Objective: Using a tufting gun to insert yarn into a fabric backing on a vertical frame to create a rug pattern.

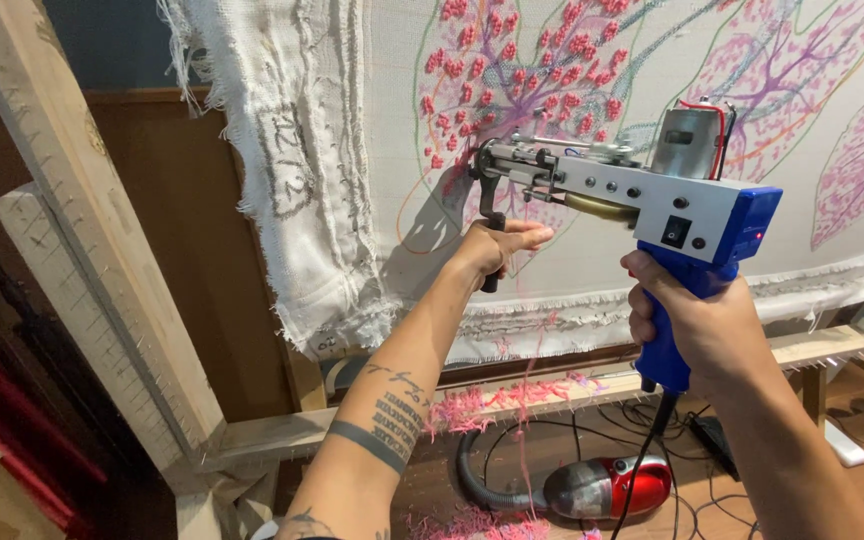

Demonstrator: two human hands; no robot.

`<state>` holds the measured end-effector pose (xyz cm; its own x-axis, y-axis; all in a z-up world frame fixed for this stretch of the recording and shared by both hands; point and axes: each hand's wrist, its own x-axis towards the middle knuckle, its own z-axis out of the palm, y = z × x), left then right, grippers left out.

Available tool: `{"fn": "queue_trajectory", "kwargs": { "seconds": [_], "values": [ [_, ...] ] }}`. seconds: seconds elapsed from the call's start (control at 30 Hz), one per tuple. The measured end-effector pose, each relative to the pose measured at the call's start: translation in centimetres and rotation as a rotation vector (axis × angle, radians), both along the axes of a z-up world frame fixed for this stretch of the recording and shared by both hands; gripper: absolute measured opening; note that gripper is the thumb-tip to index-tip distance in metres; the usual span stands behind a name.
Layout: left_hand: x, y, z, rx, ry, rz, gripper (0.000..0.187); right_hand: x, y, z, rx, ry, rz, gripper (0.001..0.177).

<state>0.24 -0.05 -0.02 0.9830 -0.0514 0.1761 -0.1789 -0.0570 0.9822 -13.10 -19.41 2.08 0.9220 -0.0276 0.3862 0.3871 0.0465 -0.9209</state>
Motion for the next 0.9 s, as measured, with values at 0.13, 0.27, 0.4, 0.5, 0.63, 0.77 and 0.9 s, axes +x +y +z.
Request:
{"fn": "queue_trajectory", "kwargs": {
  "seconds": [0.13, 0.27, 0.4, 0.5, 0.63, 0.77, 0.9],
  "values": [
    [0.6, -0.1, 0.0, -0.019, -0.026, 0.008, 0.035, 0.1, -0.3, 0.2, 0.042, -0.007, 0.036, 0.018],
    [0.4, -0.4, 0.0, -0.024, -0.014, -0.012, 0.03, -0.3, -1.0, 0.4, 0.05, 0.005, 0.058, 0.018],
    [-0.7, -1.0, 0.4, 0.009, -0.039, -0.058, 0.032, -0.1, -2.5, 0.3, 0.035, -0.065, 0.084, 0.023],
    [-1.8, -1.9, 0.5, -0.059, 0.009, -0.16, 0.039, -0.4, -4.4, 0.4, -0.015, -0.092, 0.077, 0.027],
    [-2.2, -3.4, 0.2, -0.064, -0.014, -0.238, 0.041, -1.6, -6.5, 0.1, -0.022, -0.068, 0.074, 0.022],
    [-3.0, -4.7, 0.0, -0.038, -0.05, -0.218, 0.027, -2.4, -8.0, 0.1, -0.028, -0.085, 0.065, 0.021],
    [-3.7, -5.5, 0.2, -0.026, -0.116, -0.26, 0.033, -2.6, -9.5, -0.3, -0.037, -0.102, 0.093, 0.022]
  ]
}}
